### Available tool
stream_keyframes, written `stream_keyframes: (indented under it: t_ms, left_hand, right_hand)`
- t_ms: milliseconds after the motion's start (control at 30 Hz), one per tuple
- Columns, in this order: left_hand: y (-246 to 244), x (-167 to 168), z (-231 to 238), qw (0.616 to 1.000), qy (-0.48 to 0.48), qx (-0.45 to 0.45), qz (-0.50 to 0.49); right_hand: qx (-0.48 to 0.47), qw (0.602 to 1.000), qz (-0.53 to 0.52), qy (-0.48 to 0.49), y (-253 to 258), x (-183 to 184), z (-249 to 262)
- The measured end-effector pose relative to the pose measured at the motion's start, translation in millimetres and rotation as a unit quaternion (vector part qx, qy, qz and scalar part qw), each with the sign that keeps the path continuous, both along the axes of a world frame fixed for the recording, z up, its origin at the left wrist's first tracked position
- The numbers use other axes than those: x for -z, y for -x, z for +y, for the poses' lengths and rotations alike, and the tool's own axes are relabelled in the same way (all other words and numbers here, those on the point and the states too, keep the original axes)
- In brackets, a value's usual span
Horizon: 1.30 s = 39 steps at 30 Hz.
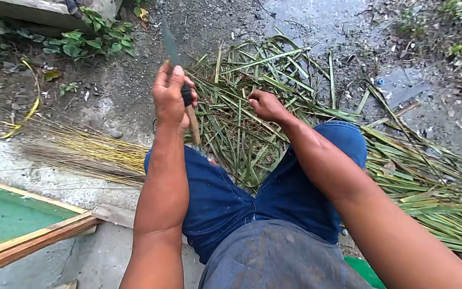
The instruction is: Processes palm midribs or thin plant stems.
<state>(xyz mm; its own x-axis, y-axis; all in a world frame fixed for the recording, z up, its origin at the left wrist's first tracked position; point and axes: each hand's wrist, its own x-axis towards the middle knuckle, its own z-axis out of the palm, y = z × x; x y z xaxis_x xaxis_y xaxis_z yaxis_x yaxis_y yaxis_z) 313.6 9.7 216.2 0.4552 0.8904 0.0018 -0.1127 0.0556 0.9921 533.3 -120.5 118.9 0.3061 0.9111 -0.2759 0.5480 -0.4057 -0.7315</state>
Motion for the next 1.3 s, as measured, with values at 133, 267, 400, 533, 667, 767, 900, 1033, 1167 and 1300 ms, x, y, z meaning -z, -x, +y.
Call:
stream_keyframes:
  t_ms: [133, 267, 400, 533, 667, 767, 900, 1033, 1167, 1300]
  left_hand:
    - [19, -3, 7, 0.999, 0.02, 0.0, -0.028]
    - [26, 0, 10, 0.996, -0.049, 0.061, 0.052]
    - [32, 6, 9, 0.988, -0.057, 0.114, 0.086]
    - [33, 8, 14, 0.975, -0.076, 0.162, 0.133]
    - [26, 12, 20, 0.948, -0.138, 0.151, 0.243]
    - [18, 14, 20, 0.937, -0.162, 0.151, 0.27]
    - [5, 11, 15, 0.924, -0.205, 0.175, 0.271]
    - [-7, 4, 5, 0.921, -0.215, 0.194, 0.26]
    - [-17, -7, -11, 0.917, -0.234, 0.197, 0.256]
    - [-31, -5, -19, 0.948, -0.158, 0.177, 0.214]
  right_hand:
    - [-0.044, 0.976, -0.084, 0.196, -21, 92, -4]
    - [-0.022, 0.95, -0.094, 0.296, -37, 149, -11]
    - [0.059, 0.956, -0.095, 0.271, -56, 169, 9]
    - [0.037, 0.96, -0.132, 0.245, -94, 199, 31]
    - [-0.005, 0.946, -0.155, 0.285, -125, 232, 37]
    - [-0.031, 0.931, -0.187, 0.312, -136, 245, 29]
    - [-0.077, 0.932, -0.21, 0.284, -142, 243, 10]
    - [-0.066, 0.959, -0.15, 0.231, -157, 210, 2]
    - [-0.012, 0.99, -0.036, 0.133, -159, 132, 1]
    - [0.113, 0.979, 0.163, 0.052, -117, 12, -15]
